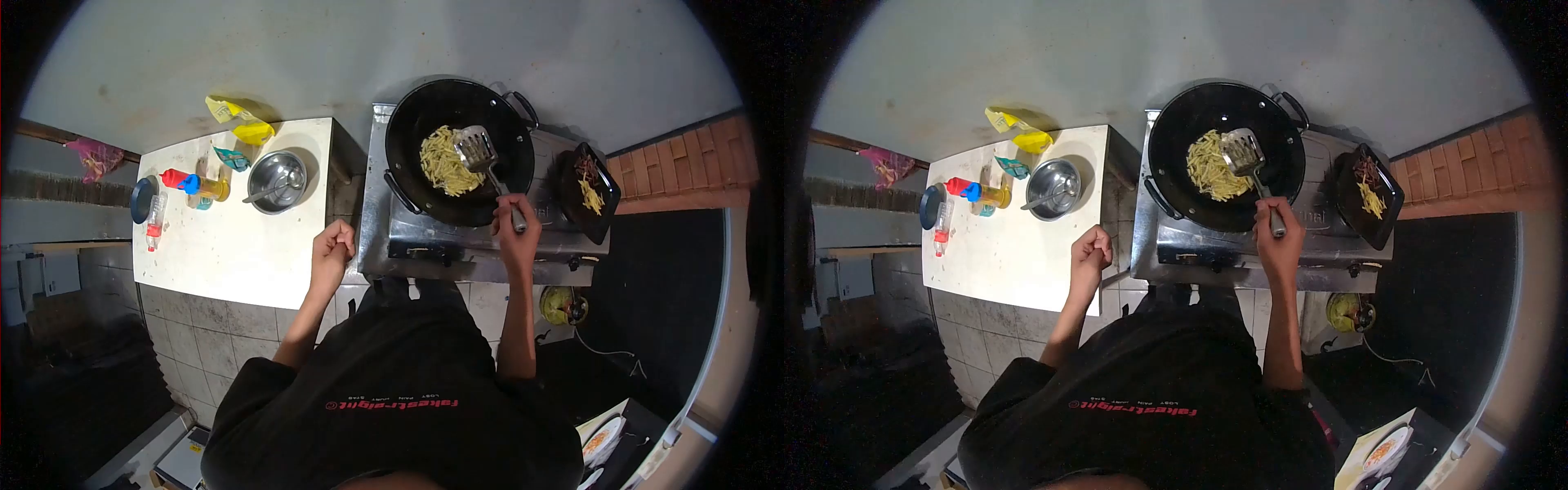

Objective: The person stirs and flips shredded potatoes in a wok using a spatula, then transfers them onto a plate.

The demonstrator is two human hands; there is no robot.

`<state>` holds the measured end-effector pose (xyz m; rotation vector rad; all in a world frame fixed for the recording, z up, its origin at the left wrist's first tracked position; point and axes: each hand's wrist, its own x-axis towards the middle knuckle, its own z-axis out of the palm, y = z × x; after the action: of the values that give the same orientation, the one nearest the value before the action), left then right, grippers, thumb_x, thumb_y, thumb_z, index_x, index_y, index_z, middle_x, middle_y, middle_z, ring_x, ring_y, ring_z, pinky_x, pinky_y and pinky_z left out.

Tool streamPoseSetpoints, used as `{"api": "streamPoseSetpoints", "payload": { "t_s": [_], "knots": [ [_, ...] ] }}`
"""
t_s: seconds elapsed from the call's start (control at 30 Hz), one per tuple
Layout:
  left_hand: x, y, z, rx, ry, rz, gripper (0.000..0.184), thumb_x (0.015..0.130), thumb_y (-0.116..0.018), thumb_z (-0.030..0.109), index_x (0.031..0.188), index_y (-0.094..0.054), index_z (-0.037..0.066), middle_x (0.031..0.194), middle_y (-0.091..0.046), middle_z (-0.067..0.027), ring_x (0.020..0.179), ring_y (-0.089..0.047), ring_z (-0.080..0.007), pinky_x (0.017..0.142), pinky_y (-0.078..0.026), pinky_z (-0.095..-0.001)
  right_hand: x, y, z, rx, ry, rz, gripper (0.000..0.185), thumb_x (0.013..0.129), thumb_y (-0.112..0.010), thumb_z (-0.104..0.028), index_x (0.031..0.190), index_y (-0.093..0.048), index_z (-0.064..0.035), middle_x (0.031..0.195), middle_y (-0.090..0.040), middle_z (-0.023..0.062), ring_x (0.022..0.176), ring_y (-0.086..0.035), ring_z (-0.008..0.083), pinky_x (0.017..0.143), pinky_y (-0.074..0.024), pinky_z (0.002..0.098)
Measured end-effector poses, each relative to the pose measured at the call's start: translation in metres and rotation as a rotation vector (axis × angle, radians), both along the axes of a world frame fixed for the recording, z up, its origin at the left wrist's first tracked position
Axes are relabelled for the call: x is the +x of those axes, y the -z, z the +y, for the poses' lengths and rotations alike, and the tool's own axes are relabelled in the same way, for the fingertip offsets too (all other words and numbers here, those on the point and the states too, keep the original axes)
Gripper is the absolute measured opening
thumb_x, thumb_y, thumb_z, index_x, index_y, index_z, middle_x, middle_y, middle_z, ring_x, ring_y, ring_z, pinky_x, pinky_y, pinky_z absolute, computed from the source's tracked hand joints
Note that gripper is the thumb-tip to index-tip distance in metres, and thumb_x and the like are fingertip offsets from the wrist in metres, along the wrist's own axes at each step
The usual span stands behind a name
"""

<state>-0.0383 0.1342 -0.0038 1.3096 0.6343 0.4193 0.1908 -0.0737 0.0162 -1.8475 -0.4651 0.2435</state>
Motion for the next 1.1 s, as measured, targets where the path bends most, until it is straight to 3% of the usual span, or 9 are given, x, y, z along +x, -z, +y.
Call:
{"api": "streamPoseSetpoints", "payload": {
  "t_s": [0.03,0.13,0.37,0.53,0.63,0.77,0.9,0.97,1.1],
  "knots": [
    [0.000,0.002,0.001,-0.031,0.003,-0.015,0.024,0.069,-0.030,-0.013,0.075,-0.043,0.006,0.061,-0.039,0.0022,0.055,-0.033,-0.0053,0.050,-0.023,-0.0229,-0.001,-0.002,0.001,0.099,0.039,0.142,0.011,0.095,-0.058,-0.011,0.090,-0.061,-0.0010,0.070,-0.057,0.0020,0.060,-0.053,0.0054,0.052,-0.0423,0.0238],
    [0.006,0.008,-0.001,-0.051,0.010,-0.021,0.024,0.069,-0.030,-0.013,0.075,-0.044,0.006,0.061,-0.040,0.0018,0.055,-0.033,-0.0055,0.050,-0.023,-0.0228,0.000,0.001,-0.001,0.103,0.006,0.162,0.014,0.096,-0.058,-0.014,0.089,-0.060,-0.0026,0.071,-0.057,0.0012,0.056,-0.051,0.0037,0.048,-0.0394,0.0214],
    [0.016,-0.002,-0.026,-0.056,-0.030,-0.019,0.022,0.070,-0.032,-0.012,0.076,-0.045,0.006,0.062,-0.041,0.0014,0.056,-0.034,-0.0053,0.051,-0.025,-0.0220,0.013,0.017,-0.006,0.232,-0.120,0.308,0.014,0.096,-0.060,-0.017,0.090,-0.060,-0.0039,0.071,-0.058,0.0014,0.054,-0.051,0.0050,0.047,-0.0400,0.0221],
    [0.021,-0.003,-0.044,-0.035,-0.081,-0.006,0.022,0.070,-0.032,-0.011,0.075,-0.044,0.006,0.063,-0.041,0.0020,0.057,-0.033,-0.0048,0.052,-0.024,-0.0215,0.027,0.011,0.001,0.055,-0.178,0.365,0.017,0.096,-0.059,-0.019,0.088,-0.061,-0.0035,0.065,-0.056,0.0002,0.054,-0.051,0.0048,0.046,-0.0394,0.0220],
    [0.028,-0.012,-0.056,-0.001,-0.135,0.017,0.022,0.071,-0.032,-0.012,0.075,-0.044,0.006,0.063,-0.040,0.0027,0.057,-0.032,-0.0047,0.051,-0.024,-0.0214,0.038,0.016,0.000,-0.042,-0.216,0.264,0.018,0.096,-0.060,-0.019,0.086,-0.061,-0.0038,0.061,-0.056,-0.0009,0.055,-0.053,0.0043,0.047,-0.0398,0.0218],
    [0.040,-0.018,-0.076,0.006,-0.198,0.007,0.022,0.072,-0.032,-0.012,0.075,-0.044,0.007,0.063,-0.039,0.0037,0.057,-0.033,-0.0037,0.051,-0.023,-0.0210,0.057,0.029,-0.004,-0.094,-0.270,0.074,0.017,0.092,-0.062,-0.017,0.086,-0.060,-0.0016,0.061,-0.057,0.0066,0.058,-0.058,0.0104,0.057,-0.0448,0.0284],
    [0.047,-0.015,-0.098,0.006,-0.253,0.012,0.022,0.072,-0.032,-0.012,0.075,-0.044,0.007,0.063,-0.040,0.0042,0.057,-0.032,-0.0033,0.051,-0.023,-0.0211,0.063,0.029,-0.007,-0.088,-0.305,0.090,0.017,0.091,-0.063,-0.016,0.087,-0.059,-0.0004,0.065,-0.060,0.0107,0.062,-0.060,0.0140,0.062,-0.0457,0.0302],
    [0.049,-0.016,-0.109,-0.025,-0.279,0.027,0.023,0.072,-0.033,-0.012,0.076,-0.045,0.007,0.063,-0.040,0.0047,0.056,-0.032,-0.0030,0.050,-0.022,-0.0212,0.068,0.033,-0.008,-0.051,-0.341,0.016,0.018,0.096,-0.059,-0.019,0.086,-0.060,-0.0050,0.061,-0.054,-0.0022,0.052,-0.049,0.0030,0.048,-0.0382,0.0214],
    [0.047,-0.018,-0.121,0.004,-0.323,0.036,0.023,0.072,-0.033,-0.012,0.076,-0.046,0.006,0.063,-0.040,0.0049,0.055,-0.031,-0.0029,0.049,-0.021,-0.0215,0.074,0.028,-0.010,-0.013,-0.372,0.056,0.017,0.096,-0.059,-0.018,0.087,-0.060,-0.0043,0.062,-0.055,-0.0014,0.055,-0.051,0.0036,0.051,-0.0394,0.0223]
  ]
}}
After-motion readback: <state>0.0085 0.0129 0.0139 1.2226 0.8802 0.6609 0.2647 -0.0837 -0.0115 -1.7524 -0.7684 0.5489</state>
